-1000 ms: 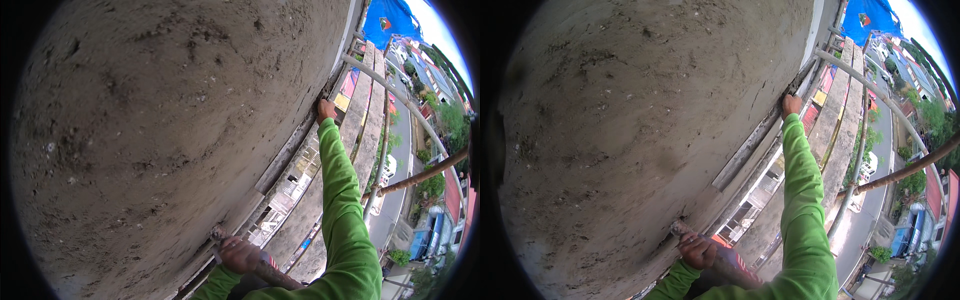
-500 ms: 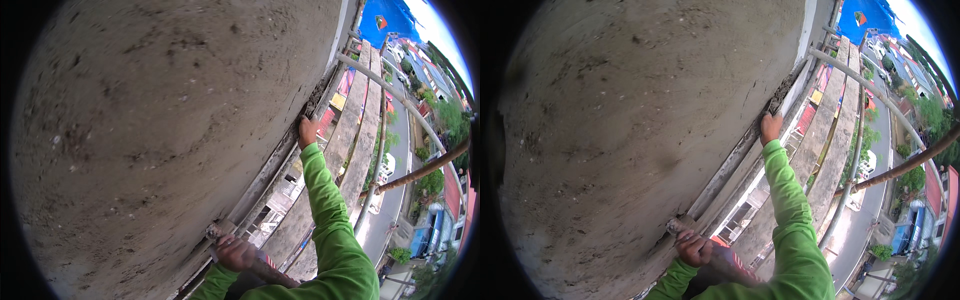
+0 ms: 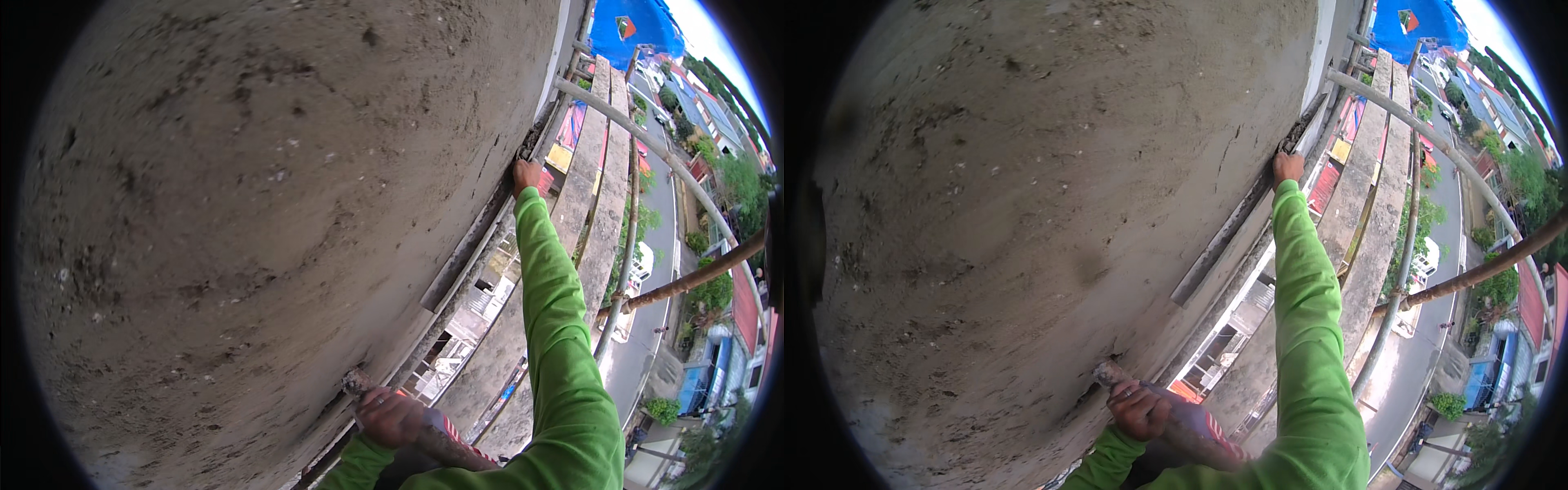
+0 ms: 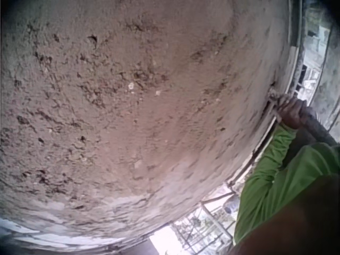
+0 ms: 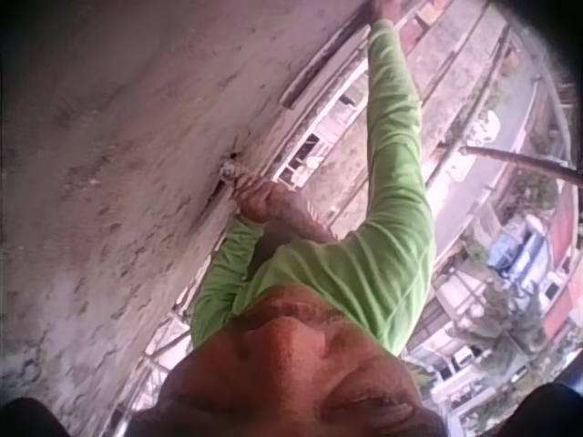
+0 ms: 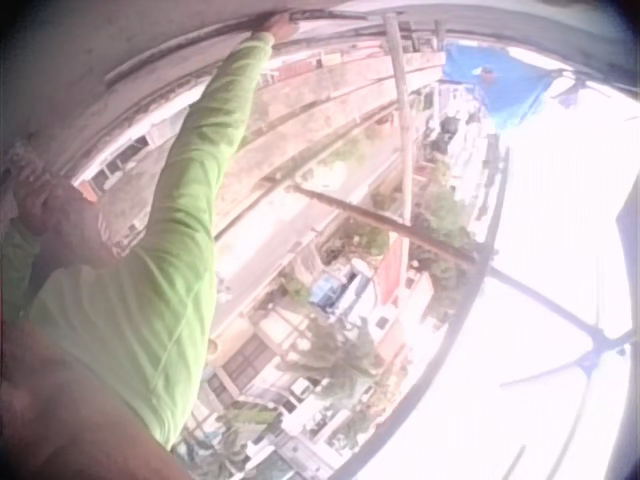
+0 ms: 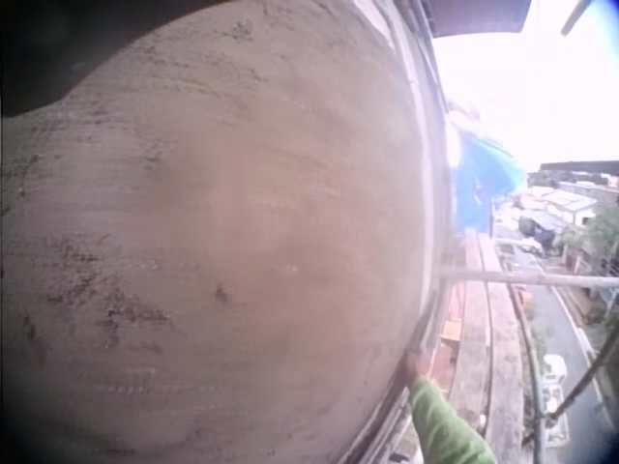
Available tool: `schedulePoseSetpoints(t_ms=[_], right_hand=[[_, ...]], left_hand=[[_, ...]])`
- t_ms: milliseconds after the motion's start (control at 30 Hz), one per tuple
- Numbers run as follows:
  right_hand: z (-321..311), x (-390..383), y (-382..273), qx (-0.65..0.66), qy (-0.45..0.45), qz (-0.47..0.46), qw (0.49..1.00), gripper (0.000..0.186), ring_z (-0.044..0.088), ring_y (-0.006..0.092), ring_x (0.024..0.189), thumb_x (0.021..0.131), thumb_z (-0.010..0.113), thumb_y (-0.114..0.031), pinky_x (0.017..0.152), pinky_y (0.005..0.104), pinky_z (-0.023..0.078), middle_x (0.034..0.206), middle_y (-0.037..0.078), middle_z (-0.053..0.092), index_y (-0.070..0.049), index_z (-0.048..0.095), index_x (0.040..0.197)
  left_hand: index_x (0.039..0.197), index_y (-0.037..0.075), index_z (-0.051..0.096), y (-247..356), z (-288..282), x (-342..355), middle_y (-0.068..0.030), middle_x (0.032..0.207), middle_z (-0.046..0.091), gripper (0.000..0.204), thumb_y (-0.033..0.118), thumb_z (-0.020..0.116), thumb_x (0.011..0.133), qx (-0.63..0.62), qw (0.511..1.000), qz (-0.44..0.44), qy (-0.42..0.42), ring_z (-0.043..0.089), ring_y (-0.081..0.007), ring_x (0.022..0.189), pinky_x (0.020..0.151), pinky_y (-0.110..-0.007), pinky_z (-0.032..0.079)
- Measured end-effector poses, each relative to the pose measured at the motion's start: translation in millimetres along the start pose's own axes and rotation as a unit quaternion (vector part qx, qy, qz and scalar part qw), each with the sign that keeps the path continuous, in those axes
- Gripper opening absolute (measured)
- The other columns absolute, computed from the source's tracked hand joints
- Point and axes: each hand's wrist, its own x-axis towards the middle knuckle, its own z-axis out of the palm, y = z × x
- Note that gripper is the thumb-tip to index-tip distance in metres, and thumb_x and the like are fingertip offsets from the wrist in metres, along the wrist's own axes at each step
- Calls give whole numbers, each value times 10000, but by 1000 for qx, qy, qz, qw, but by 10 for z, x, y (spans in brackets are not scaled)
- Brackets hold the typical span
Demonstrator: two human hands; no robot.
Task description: The person uses a long straightedge to smooth wet cement on a ceiling surface. They repeatedly drag the tool across the surface to level the material and remove excess.
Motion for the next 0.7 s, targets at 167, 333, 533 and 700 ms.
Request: schedulePoseSetpoints(t_ms=[167,333,533,700], right_hand=[[-269,42,10,-86,-11,-141,986,259,548,435,788,644,484,-158,734,418,427,751,301,559,85,528,722],[-340,-495,-212,-23,0,-105,994,234,565,416,763,634,471,-122,708,409,425,717,289,562,108,504,666],[-589,-1152,-930,26,-18,-42,999,246,556,422,746,638,456,-98,689,417,416,708,295,551,131,499,718],[-648,-1403,-912,32,-13,-83,996,381,528,416,868,654,433,-65,775,380,403,849,300,542,117,455,988]], left_hand=[[490,89,519,9,54,-2,-39,494,518,185,146,550,662,-26,999,19,34,488,-206,445,637,-310,415],[500,89,523,20,-4,-81,-41,497,518,181,153,553,667,-7,1000,7,12,488,-207,447,652,-308,412],[491,93,507,-9,-10,-101,-47,502,521,202,163,550,676,0,999,6,38,494,-212,452,662,-311,414],[478,88,476,1,28,-106,-57,490,503,219,147,550,676,-13,999,7,51,492,-228,452,644,-317,422]])
